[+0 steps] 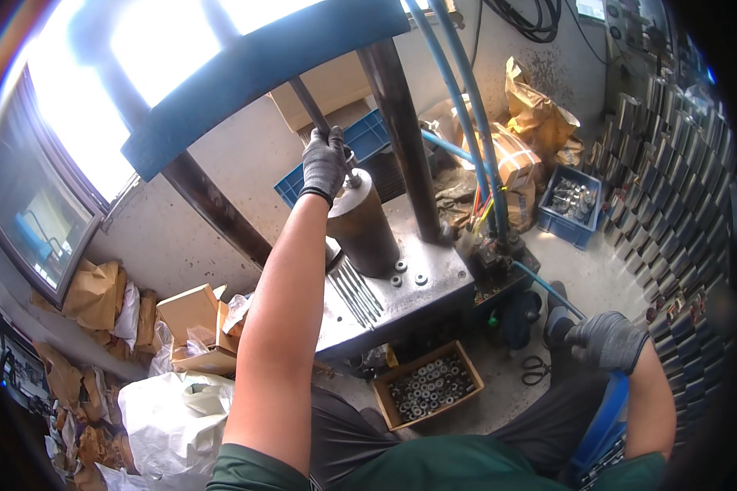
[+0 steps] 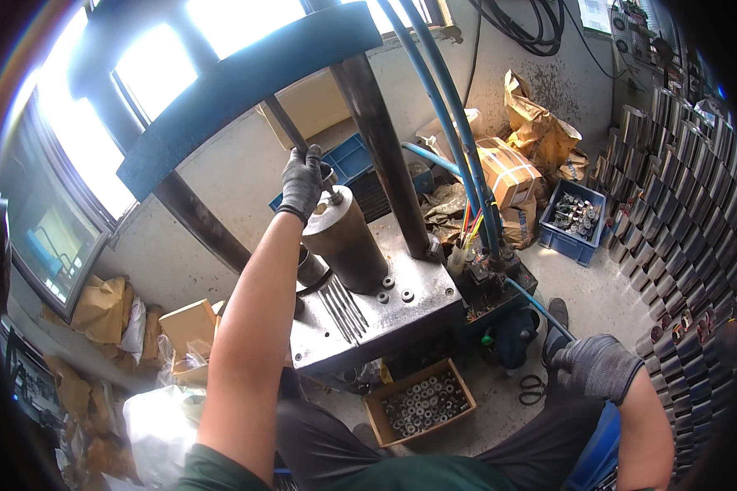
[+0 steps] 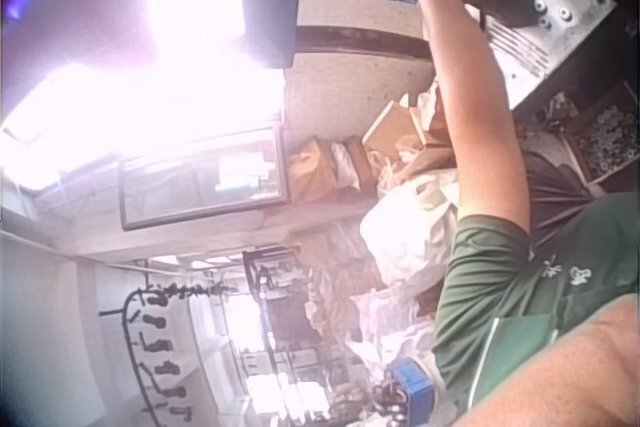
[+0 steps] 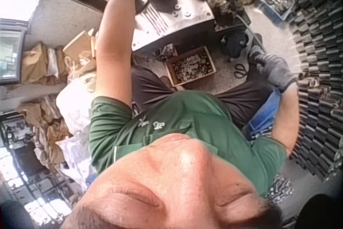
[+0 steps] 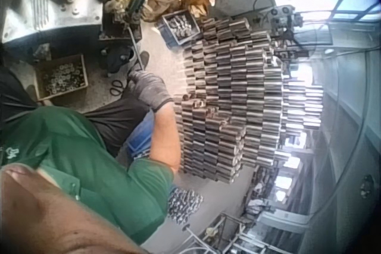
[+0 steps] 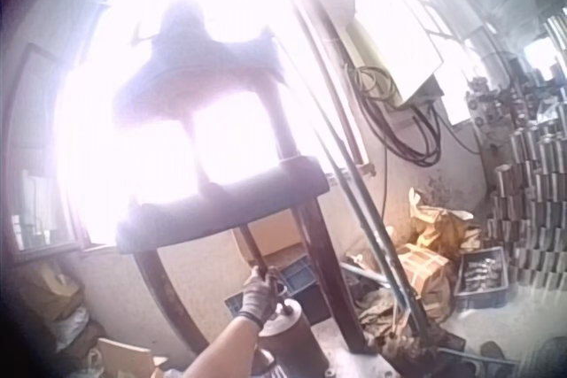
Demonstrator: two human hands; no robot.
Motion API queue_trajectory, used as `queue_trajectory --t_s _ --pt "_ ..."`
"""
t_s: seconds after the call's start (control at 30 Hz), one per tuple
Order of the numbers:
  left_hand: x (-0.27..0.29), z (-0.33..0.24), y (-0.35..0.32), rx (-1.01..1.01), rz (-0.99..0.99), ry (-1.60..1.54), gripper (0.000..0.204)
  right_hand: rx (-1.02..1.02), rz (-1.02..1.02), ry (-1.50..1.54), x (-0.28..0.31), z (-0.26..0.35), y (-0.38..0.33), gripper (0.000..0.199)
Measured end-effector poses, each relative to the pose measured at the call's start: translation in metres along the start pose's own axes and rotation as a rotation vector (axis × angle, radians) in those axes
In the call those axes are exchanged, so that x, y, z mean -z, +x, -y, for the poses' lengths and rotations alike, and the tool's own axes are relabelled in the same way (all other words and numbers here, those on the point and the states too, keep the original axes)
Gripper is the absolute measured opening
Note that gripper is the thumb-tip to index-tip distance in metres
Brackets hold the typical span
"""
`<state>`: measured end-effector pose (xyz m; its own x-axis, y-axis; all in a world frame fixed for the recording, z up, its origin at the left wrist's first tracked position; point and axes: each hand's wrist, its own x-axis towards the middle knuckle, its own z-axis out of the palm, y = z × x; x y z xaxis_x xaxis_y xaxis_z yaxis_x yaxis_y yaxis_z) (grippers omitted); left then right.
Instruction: Assembling metal rods by manually placing washers and spacers onto them using a machine workstation.
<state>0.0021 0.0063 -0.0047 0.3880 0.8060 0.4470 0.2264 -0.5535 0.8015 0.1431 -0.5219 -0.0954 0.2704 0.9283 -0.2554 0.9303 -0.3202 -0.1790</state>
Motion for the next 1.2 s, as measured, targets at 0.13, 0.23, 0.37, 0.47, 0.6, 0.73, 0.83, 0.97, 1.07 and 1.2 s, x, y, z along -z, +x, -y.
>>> queue_trajectory --t_s 0.13,0.23,0.37,0.47,0.6,0.73,0.83,0.97,1.07,1.2 --pt "0.002 0.0 -0.002 0.002 -0.006 -0.021 0.031 0.041 -0.095 0.125 0.014 0.004 0.002 0.025" --pt "-0.001 -0.012 -0.013 -0.018 -0.005 -0.017 0.03 -0.006 -0.13 0.207 0.024 0.009 0.004 0.024" --pt "-0.001 -0.017 -0.016 -0.053 -0.007 0.064 0.032 0.014 -0.179 0.21 0.023 0.009 0.005 0.023" --pt "0.001 -0.01 -0.01 -0.025 -0.005 -0.018 0.032 0.024 -0.19 0.262 0.027 0.013 0.004 0.024" --pt "0.001 0.002 0.0 -0.032 -0.009 -0.031 0.031 0.058 -0.143 0.088 0.003 0.0 0.002 0.026" --pt "-0.004 -0.005 -0.004 -0.022 0.018 -0.016 0.031 -0.029 0.158 -0.044 0.003 -0.001 0.0 0.028" --pt "-0.003 -0.003 -0.002 -0.04 0.021 0.004 0.032 0.013 0.008 0.121 0.008 0.0 -0.004 0.031" --pt "0.0 -0.004 -0.005 -0.051 0.005 0.016 0.032 0.014 -0.084 0.16 0.002 -0.001 0.0 0.032" --pt "-0.003 -0.008 -0.008 -0.036 -0.009 -0.002 0.032 -0.007 0.031 0.066 0.006 0.002 -0.003 0.032" --pt "-0.002 -0.011 -0.012 -0.029 0.002 -0.058 0.031 0.031 -0.113 0.21 0.001 -0.004 -0.003 0.032"
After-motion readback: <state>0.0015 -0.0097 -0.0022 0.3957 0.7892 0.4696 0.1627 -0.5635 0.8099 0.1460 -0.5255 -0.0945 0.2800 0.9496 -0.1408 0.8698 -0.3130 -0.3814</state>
